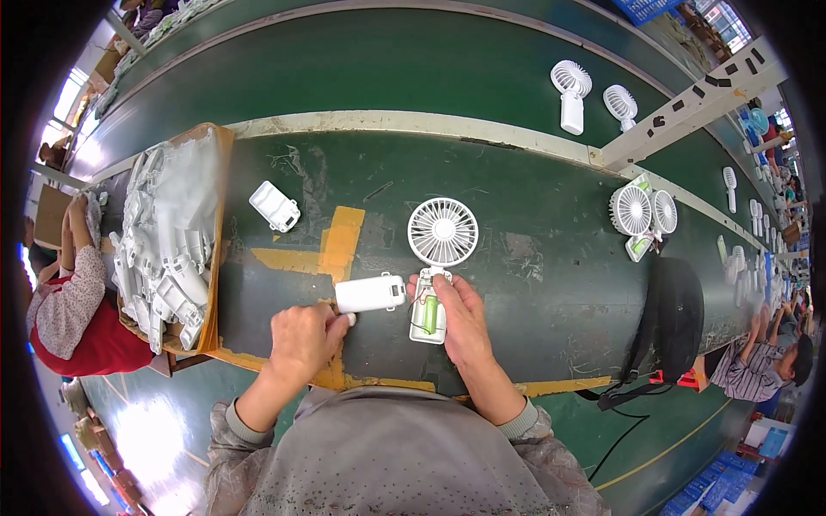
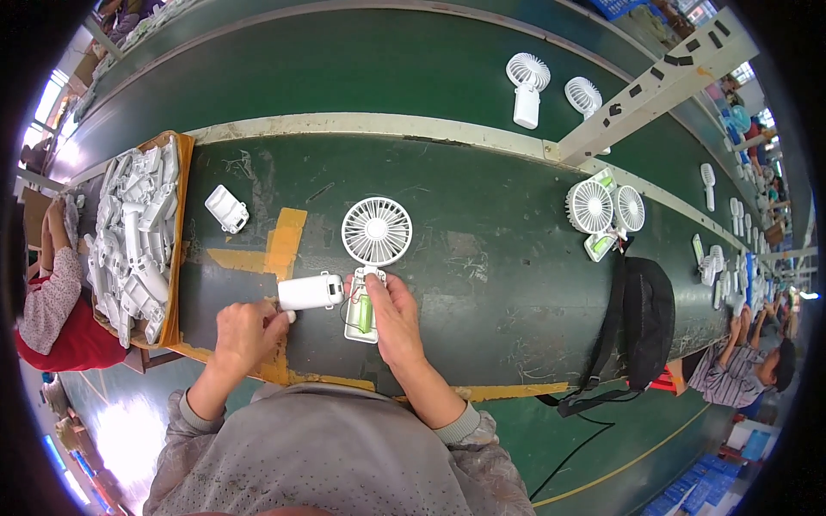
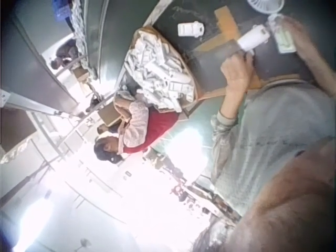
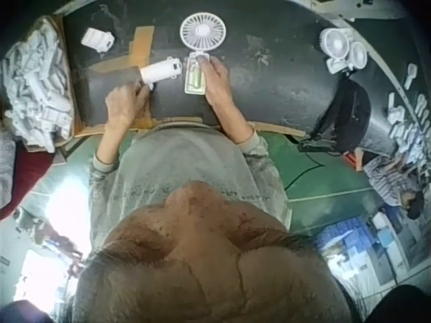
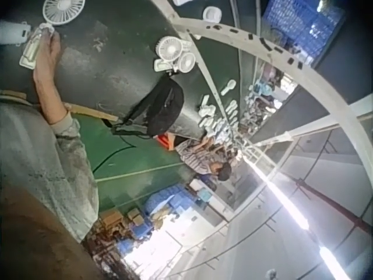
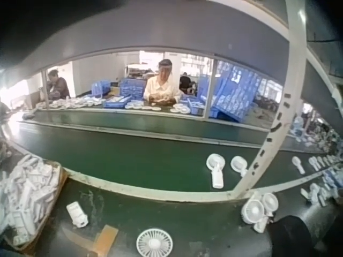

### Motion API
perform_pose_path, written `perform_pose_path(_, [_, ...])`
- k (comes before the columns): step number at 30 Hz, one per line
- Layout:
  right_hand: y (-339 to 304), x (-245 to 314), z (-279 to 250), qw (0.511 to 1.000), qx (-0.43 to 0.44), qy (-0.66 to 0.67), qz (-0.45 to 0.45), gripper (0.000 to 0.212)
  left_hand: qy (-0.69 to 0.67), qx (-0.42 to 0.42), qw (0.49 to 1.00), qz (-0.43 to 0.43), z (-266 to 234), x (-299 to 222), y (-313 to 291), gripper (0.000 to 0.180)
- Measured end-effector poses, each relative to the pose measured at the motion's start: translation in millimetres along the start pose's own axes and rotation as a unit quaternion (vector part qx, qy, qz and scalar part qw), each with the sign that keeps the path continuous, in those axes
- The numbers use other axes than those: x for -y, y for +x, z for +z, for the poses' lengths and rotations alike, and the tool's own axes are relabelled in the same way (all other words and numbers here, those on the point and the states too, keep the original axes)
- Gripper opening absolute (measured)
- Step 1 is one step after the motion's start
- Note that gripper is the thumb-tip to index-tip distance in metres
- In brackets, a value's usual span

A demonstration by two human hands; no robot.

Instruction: The person assembles portable fans by fitting the fan heads, batteries, and wiring into the handle casings, pressing the covers closed, and placing the assembled fans onto the conveyor belt. The person then sorts plastic handle casing pieces on the workbench.

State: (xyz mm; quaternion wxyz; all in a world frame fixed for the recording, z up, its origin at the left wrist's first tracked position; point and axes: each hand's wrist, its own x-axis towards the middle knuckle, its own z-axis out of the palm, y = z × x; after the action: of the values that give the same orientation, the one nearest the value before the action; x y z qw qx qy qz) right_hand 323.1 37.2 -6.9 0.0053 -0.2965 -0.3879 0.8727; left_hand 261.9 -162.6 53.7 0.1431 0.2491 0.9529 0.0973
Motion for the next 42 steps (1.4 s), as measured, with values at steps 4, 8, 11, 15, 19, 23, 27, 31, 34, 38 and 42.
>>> perform_pose_path(4, [1, 0, -1, 1.0, 0.002, 0.006, 0.0, 0.024, -0.052, -0.14, 0.983, 0.105, -17, -25, 5, 0.047])
perform_pose_path(8, [-1, 1, 3, 1.0, 0.005, 0.009, 0.001, 0.025, -0.063, -0.078, 0.987, 0.124, 4, -12, 20, 0.055])
perform_pose_path(11, [-1, 1, 3, 1.0, 0.002, 0.007, 0.004, 0.026, -0.062, -0.013, 0.995, 0.071, -2, -12, 23, 0.047])
perform_pose_path(15, [-3, 3, 2, 1.0, 0.011, 0.013, 0.01, 0.028, -0.191, 0.079, 0.977, -0.052, -11, -32, 22, 0.04])
perform_pose_path(19, [-7, 4, 0, 0.999, 0.038, 0.016, 0.01, 0.03, -0.376, 0.033, 0.926, -0.019, 2, -48, 14, 0.046])
perform_pose_path(23, [-11, 10, -1, 0.993, 0.082, 0.063, 0.058, 0.038, -0.328, 0.022, 0.944, 0.012, 9, -59, 14, 0.056])
perform_pose_path(27, [-14, 15, -2, 0.988, 0.123, 0.065, 0.063, 0.047, -0.243, 0.012, 0.969, 0.035, 11, -62, 13, 0.061])
perform_pose_path(31, [-15, 15, -2, 0.986, 0.16, 0.032, 0.046, 0.054, -0.223, -0.013, 0.973, 0.054, 11, -66, 12, 0.061])
perform_pose_path(34, [-16, 17, 0, 0.986, 0.16, 0.019, 0.046, 0.055, -0.211, -0.027, 0.975, 0.061, 12, -67, 12, 0.06])
perform_pose_path(38, [-14, 14, -1, 0.985, 0.166, 0.018, 0.047, 0.056, -0.197, -0.043, 0.977, 0.071, 16, -65, 10, 0.059])
perform_pose_path(42, [-15, 13, -1, 0.985, 0.167, 0.016, 0.044, 0.057, -0.198, -0.048, 0.976, 0.075, 16, -66, 12, 0.059])
